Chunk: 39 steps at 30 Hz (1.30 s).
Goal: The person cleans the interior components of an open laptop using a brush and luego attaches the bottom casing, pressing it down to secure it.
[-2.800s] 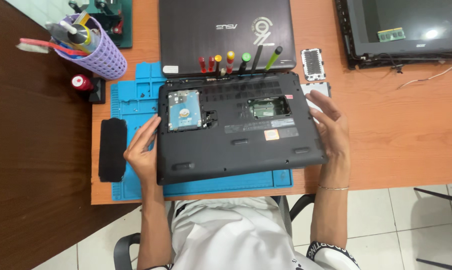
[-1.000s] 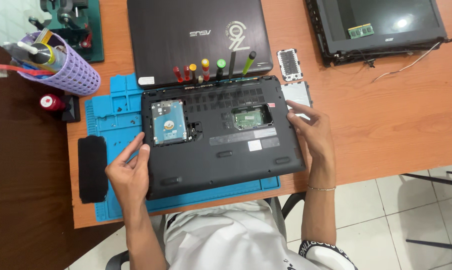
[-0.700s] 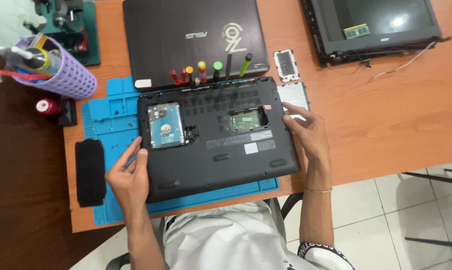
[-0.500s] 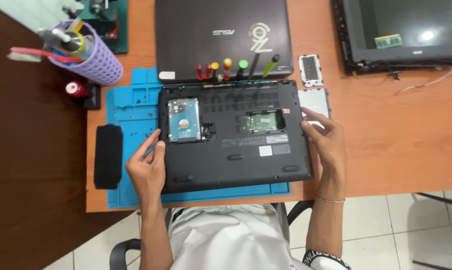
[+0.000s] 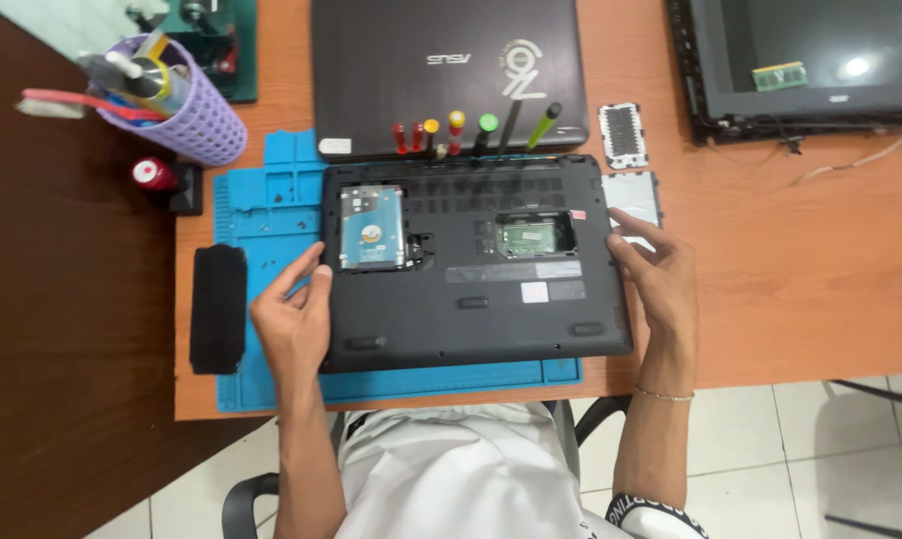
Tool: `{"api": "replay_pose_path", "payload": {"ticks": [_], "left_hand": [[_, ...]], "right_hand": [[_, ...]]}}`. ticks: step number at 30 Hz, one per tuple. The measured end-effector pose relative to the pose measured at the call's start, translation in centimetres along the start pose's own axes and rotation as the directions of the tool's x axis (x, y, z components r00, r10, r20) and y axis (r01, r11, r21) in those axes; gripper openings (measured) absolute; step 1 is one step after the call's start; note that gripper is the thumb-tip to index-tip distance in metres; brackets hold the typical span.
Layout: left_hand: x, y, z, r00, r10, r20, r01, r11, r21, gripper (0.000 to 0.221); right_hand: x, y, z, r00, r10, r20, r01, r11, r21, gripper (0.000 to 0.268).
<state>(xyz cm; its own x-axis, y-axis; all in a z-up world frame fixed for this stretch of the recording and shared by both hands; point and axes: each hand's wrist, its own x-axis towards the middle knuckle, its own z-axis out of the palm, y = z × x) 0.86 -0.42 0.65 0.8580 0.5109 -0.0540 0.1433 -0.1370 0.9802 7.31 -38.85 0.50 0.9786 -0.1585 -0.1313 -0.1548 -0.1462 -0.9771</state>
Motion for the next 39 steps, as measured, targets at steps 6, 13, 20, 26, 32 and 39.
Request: {"api": "replay_pose_path", "payload": {"ticks": [6,13,20,26,32,39], "left_hand": [[0.4,2.5,-0.5,1.0,0.012,0.022,-0.015,0.987,0.157,0.032],[1.6,4.5,-0.4,0.997,-0.067,0.04,0.051,0.948,0.316,0.032],[1.2,2.4,0.1,0.997,-0.023,0.079,-0.004,0.943,0.333,0.04],[0.1,2.5,1.0,0.996,0.025,0.088,-0.067,0.856,0.513,0.051],[-1.0,2.3,1.2,0.986,0.11,0.123,-0.165,0.68,0.715,0.05],[-0.5,1.2,1.4,0.97,0.187,0.156,-0.236,0.568,0.788,0.047]], "right_hand": [[0.8,-1.7,-0.3,1.0,0.012,0.023,-0.012,1.0,0.026,0.037],[2.6,-2.0,-0.7,0.997,0.054,0.051,-0.051,0.997,-0.054,0.037],[2.1,-1.1,-0.3,0.997,-0.012,0.072,0.02,0.994,-0.111,0.037],[0.7,-2.5,0.8,0.998,-0.019,0.056,0.034,0.956,-0.291,0.046],[0.0,-2.4,1.0,0.989,-0.118,0.092,0.147,0.876,-0.459,0.049],[-0.5,-3.0,1.7,0.973,-0.202,0.107,0.225,0.763,-0.606,0.052]]}}
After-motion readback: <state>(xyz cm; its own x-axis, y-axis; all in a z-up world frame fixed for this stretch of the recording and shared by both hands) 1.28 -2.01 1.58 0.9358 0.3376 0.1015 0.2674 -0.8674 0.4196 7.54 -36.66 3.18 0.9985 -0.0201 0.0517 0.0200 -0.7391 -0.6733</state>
